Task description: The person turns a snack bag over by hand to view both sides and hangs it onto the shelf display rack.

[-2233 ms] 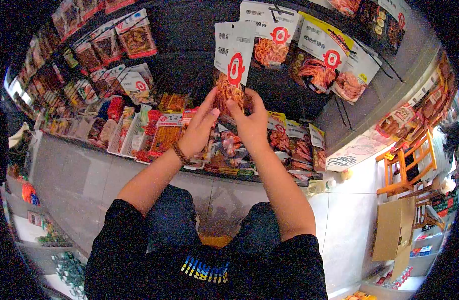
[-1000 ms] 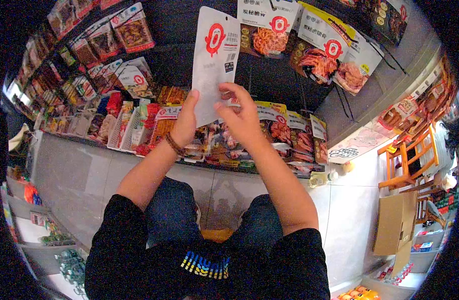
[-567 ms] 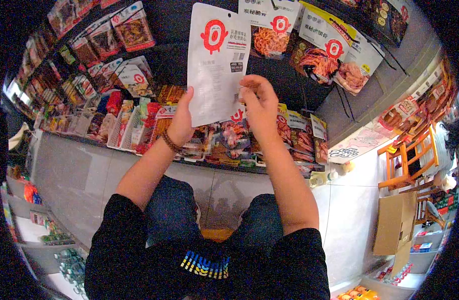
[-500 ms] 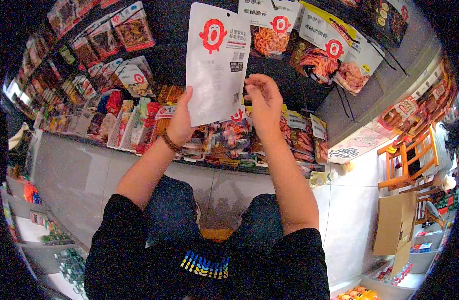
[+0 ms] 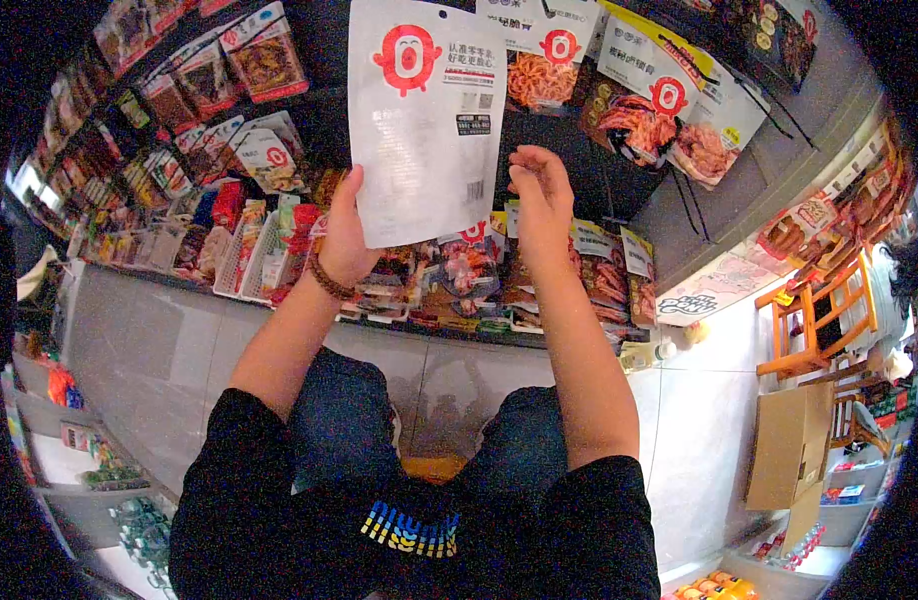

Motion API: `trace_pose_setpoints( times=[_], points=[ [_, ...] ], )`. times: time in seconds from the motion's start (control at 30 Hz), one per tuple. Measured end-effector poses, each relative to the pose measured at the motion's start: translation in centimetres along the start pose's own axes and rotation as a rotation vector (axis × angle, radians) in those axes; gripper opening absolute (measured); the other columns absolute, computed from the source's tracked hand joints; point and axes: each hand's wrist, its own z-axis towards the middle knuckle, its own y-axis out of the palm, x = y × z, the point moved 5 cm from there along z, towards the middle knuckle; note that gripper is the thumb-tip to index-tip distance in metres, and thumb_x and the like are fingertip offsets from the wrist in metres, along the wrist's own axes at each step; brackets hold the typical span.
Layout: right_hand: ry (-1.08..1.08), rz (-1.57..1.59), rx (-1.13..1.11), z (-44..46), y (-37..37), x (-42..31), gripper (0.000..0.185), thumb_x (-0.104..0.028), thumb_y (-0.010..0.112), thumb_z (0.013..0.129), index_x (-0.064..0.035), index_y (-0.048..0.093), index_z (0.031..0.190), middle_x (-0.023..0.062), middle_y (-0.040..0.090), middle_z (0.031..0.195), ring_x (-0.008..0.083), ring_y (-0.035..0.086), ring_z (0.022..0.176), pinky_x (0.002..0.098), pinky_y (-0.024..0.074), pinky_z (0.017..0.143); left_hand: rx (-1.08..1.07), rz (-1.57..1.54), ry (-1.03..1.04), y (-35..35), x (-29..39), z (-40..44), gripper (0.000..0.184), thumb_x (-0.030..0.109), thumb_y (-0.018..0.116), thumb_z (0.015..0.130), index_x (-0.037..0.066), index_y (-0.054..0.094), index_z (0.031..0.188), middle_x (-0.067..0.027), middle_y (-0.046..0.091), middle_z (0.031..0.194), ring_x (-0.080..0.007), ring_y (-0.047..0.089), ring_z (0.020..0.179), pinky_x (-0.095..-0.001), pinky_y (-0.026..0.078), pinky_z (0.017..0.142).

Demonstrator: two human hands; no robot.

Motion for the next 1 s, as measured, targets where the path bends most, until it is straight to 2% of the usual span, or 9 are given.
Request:
trace_pose_setpoints(
  times=[0.27, 0.43, 0.67, 0.7, 0.73, 0.83, 0.9, 1.0],
  points=[
    [0.142, 0.028, -0.002, -0.3, 0.3, 0.1, 0.029, -0.015, 0.043, 0.08, -0.0021, 0.044, 0.106, 0.0084, 0.051, 0.099, 0.0158, 0.048, 0.091, 0.029, 0.0385, 0.076, -0.12, -0.086, -0.031, 0.1, -0.1, 0.0, 0.05, 0.037, 0.035, 0.085, 0.0, 0.035, 0.119, -0.0119, 0.045, 0.116, -0.0225, 0.045, 0.106, -0.0344, 0.035, 0.089],
    [0.251, 0.197, -0.049, -0.3, 1.0, 0.4, 0.034, -0.016, 0.041, 0.079, -0.0006, 0.043, 0.11, 0.0091, 0.051, 0.104, 0.019, 0.047, 0.096, 0.0279, 0.0334, 0.084, -0.156, -0.151, -0.079, -0.4, -0.4, 0.2, 0.051, 0.039, 0.031, 0.085, 0.004, 0.032, 0.122, -0.0114, 0.043, 0.119, -0.026, 0.044, 0.108, -0.0395, 0.034, 0.091],
    [0.322, 0.24, -0.07, -1.2, 2.2, -1.0, 0.037, -0.018, 0.042, 0.08, 0.0001, 0.042, 0.112, 0.01, 0.051, 0.107, 0.0192, 0.048, 0.096, 0.0285, 0.0337, 0.084, -0.18, -0.234, -0.122, -0.2, -0.5, 0.2, 0.053, 0.04, 0.031, 0.084, 0.005, 0.031, 0.123, -0.0115, 0.042, 0.12, -0.0281, 0.042, 0.109, -0.0423, 0.032, 0.092],
    [0.314, 0.267, -0.058, -1.2, 2.1, -1.0, 0.036, -0.018, 0.045, 0.078, 0.0, 0.044, 0.11, 0.0093, 0.052, 0.102, 0.0181, 0.048, 0.092, 0.0282, 0.0349, 0.081, -0.179, -0.232, -0.122, -0.2, -0.5, 0.2, 0.052, 0.04, 0.031, 0.084, 0.005, 0.031, 0.123, -0.0115, 0.042, 0.121, -0.0284, 0.042, 0.109, -0.0426, 0.032, 0.092],
    [0.307, 0.294, -0.047, -1.2, 2.1, -1.1, 0.036, -0.018, 0.048, 0.077, -0.0001, 0.046, 0.108, 0.0086, 0.054, 0.097, 0.0171, 0.049, 0.087, 0.0279, 0.0362, 0.078, -0.179, -0.232, -0.122, -0.2, -0.5, 0.2, 0.052, 0.04, 0.031, 0.084, 0.005, 0.031, 0.123, -0.0115, 0.042, 0.121, -0.0284, 0.042, 0.109, -0.0426, 0.032, 0.092],
    [0.298, 0.265, -0.048, -1.1, 1.8, -0.7, 0.034, -0.017, 0.048, 0.077, -0.0001, 0.047, 0.106, 0.0077, 0.054, 0.096, 0.0164, 0.05, 0.086, 0.0278, 0.0365, 0.078, -0.165, -0.221, -0.115, -0.2, -0.4, 0.3, 0.053, 0.04, 0.031, 0.084, 0.005, 0.03, 0.123, -0.0115, 0.041, 0.121, -0.028, 0.043, 0.109, -0.0421, 0.033, 0.092],
    [0.295, 0.266, -0.046, -1.1, 1.8, -0.9, 0.033, -0.017, 0.049, 0.077, -0.0002, 0.048, 0.105, 0.0076, 0.055, 0.095, 0.0162, 0.05, 0.085, 0.0276, 0.0367, 0.077, -0.174, -0.185, -0.087, 0.1, -0.1, 0.2, 0.053, 0.04, 0.034, 0.084, 0.003, 0.033, 0.122, -0.0112, 0.043, 0.119, -0.0236, 0.043, 0.108, -0.0363, 0.034, 0.091],
    [0.299, 0.263, -0.033, -1.2, 1.8, -1.1, 0.031, -0.017, 0.049, 0.077, -0.0004, 0.049, 0.104, 0.0073, 0.055, 0.094, 0.0158, 0.05, 0.083, 0.0272, 0.0372, 0.076, -0.161, -0.172, -0.065, 0.0, 0.0, 0.3, 0.052, 0.04, 0.034, 0.084, 0.003, 0.034, 0.12, -0.0109, 0.044, 0.118, -0.0228, 0.044, 0.107, -0.0348, 0.034, 0.091]
  ],
)
